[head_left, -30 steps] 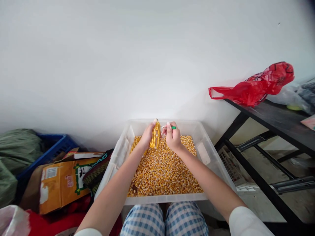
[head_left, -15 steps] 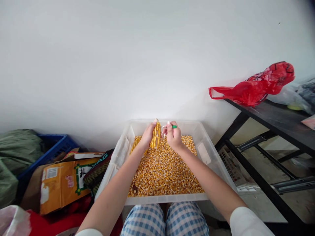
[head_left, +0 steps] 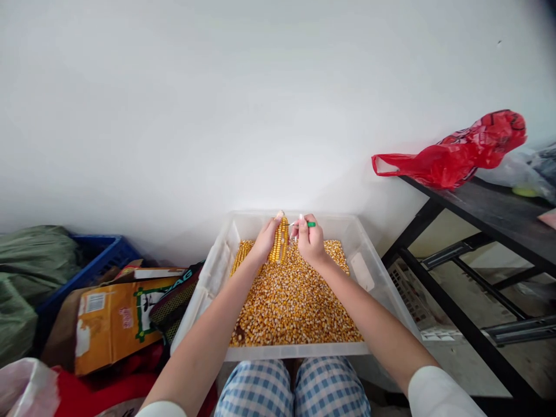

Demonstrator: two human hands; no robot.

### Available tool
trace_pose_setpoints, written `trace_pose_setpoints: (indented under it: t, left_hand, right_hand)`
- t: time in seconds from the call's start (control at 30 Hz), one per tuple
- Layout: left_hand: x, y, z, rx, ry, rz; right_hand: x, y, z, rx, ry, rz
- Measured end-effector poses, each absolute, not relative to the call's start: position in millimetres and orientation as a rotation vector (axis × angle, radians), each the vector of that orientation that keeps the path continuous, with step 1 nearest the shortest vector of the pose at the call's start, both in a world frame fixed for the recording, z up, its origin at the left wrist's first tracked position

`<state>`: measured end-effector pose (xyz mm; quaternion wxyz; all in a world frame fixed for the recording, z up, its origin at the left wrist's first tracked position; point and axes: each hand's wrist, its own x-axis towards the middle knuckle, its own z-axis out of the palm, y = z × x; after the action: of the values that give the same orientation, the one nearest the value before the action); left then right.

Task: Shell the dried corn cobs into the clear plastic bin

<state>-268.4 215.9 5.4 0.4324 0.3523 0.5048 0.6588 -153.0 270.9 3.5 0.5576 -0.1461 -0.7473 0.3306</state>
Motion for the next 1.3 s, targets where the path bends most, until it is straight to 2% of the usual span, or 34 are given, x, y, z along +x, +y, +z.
trace_pose_setpoints:
  t: [0.93, 1.3]
  left_hand:
    - [-272, 215, 5, 0.914, 1.316, 1.623]
    - [-276, 215, 1, 1.069, 1.402, 1.606]
  right_hand:
    - [-152, 273, 5, -0.372, -1.810, 0.782]
    - [-164, 266, -1, -0.419, -1.560, 1.157]
